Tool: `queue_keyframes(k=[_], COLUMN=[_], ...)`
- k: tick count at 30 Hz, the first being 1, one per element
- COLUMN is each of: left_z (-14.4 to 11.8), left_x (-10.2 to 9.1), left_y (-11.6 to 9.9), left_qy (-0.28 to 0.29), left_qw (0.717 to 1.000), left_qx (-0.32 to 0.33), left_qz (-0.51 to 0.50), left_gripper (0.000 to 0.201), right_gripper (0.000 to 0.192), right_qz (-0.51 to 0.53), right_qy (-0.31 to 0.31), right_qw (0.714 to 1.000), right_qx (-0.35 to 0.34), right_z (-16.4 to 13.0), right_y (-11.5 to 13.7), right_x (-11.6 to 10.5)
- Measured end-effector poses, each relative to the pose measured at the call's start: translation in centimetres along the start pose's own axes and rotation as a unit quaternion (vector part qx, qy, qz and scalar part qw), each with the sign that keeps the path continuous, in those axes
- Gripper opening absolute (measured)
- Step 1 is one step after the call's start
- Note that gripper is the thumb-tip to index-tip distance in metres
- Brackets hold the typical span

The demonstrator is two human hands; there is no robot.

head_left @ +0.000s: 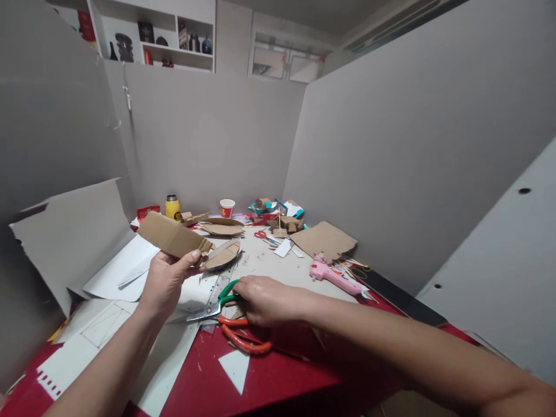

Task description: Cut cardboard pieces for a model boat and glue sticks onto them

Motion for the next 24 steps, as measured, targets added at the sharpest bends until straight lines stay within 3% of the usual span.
queue_keyframes(k=[6,10,18,21,24], left_z=[0.2,0.3,0.9,1.0,1.0], left_x=[0.0,-0.2,-0.7,-0.7,-0.9], left_y=[0.2,-0.1,0.2,0.4,0.5], left_qy=[0.012,0.01,0.011,0.008,-0.002], left_qw=[1.0,1.0,0.999,0.999,0.999], left_qx=[-0.014,-0.017,-0.03,-0.035,-0.045], left_qz=[-0.002,-0.006,-0.001,-0.006,-0.016], left_gripper=[0.034,0.034,0.024,0.023,0.023], right_gripper=[0.034,0.027,0.032,0.041,0.037], right_qz=[-0.013,-0.011,0.011,-0.006,-0.033], right_qy=[0.058,0.066,0.105,0.09,0.055], right_qw=[0.998,0.998,0.994,0.996,0.998], right_qx=[-0.034,-0.015,0.006,0.012,0.003], right_z=[0.3,0.1,-0.3,-0.6,-0.5], right_y=[0.3,-0.1,-0.2,0.4,0.9], right_x=[0.2,0.4,-0.3,0.0,0.2])
Point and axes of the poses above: each hand's wrist, its own z-axis towards the middle knuckle, its own x-axis out of the palm, y = z × x, the point moved 9 cm from there along z, towards the middle knuckle, and after that the axes turned 4 degrees about y, right-handed, at the moved point
